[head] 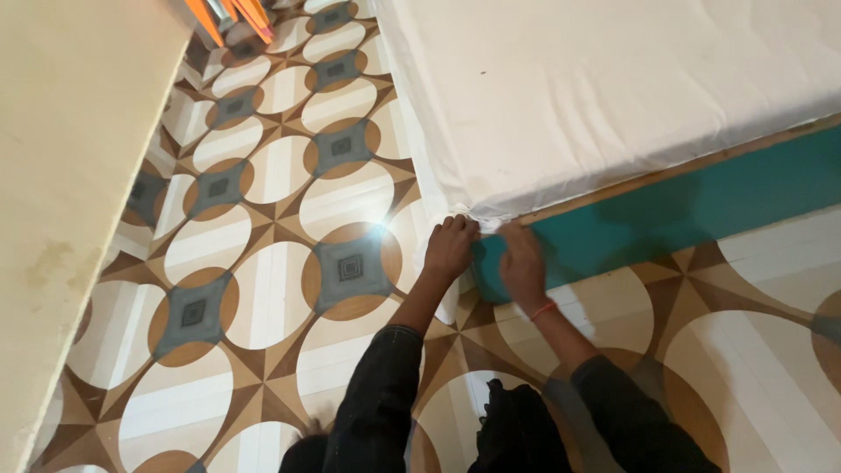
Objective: The person tucks a white fitted sheet under the mattress of a single bed. They work along the side and corner edges, pulling and smoothing the fabric to secure it around the mattress.
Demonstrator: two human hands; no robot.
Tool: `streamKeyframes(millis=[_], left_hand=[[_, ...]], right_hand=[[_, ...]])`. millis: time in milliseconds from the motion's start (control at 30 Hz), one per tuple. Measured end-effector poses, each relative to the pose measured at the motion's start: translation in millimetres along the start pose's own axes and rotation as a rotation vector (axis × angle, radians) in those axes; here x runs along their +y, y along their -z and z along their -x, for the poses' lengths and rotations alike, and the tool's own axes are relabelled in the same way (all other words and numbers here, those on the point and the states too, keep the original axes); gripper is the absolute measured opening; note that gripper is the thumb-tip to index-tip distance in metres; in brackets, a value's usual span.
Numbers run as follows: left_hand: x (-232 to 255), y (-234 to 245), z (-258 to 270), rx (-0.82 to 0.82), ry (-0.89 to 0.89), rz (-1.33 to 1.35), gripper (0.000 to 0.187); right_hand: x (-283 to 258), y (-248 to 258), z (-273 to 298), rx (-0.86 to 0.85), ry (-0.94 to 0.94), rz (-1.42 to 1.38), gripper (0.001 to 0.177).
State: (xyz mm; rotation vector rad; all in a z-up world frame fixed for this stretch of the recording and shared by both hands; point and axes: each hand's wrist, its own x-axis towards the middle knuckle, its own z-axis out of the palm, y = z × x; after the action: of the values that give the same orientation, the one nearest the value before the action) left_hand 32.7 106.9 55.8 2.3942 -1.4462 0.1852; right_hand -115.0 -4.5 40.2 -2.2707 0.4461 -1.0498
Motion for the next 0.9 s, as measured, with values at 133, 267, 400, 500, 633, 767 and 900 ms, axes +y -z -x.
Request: streamKeyframes(millis=[133, 267, 400, 500, 633, 767, 900], left_hand=[[-10, 18, -6, -0.247, 0.068, 0.133, 0.041], [-19, 26, -24, -0.352, 0.008, 0.174, 0.048], [-25, 7, -47, -0.418, -0.121, 0.140, 0.029], [-30, -12, -60, -0.450, -0.282, 0.105, 0.019], [-24, -32, -72, -0.389, -0.466, 0.100, 0.014], [-15, -34, -84, -0.407, -0.577, 0.181, 0.013], [-33, -42, -58, -0.257, -0.683, 0.371, 0.014]], right_hand=[[-28, -13, 6, 0.004, 0.039, 0.050, 0.043], [-32, -14, -1, 0.028, 0.084, 0.133, 0.043], [-29, -15, -17, -0.101, 0.155, 0.366, 0.037], [-31, -15, -39, -0.274, 0.163, 0.518, 0.025], [-47, -6, -70, -0.600, -0.114, 0.714, 0.014], [-60, -9, -71, -0.690, -0.302, 0.880, 0.017], [-64, -22, -57, -0.401, -0.199, 0.864, 0.018]])
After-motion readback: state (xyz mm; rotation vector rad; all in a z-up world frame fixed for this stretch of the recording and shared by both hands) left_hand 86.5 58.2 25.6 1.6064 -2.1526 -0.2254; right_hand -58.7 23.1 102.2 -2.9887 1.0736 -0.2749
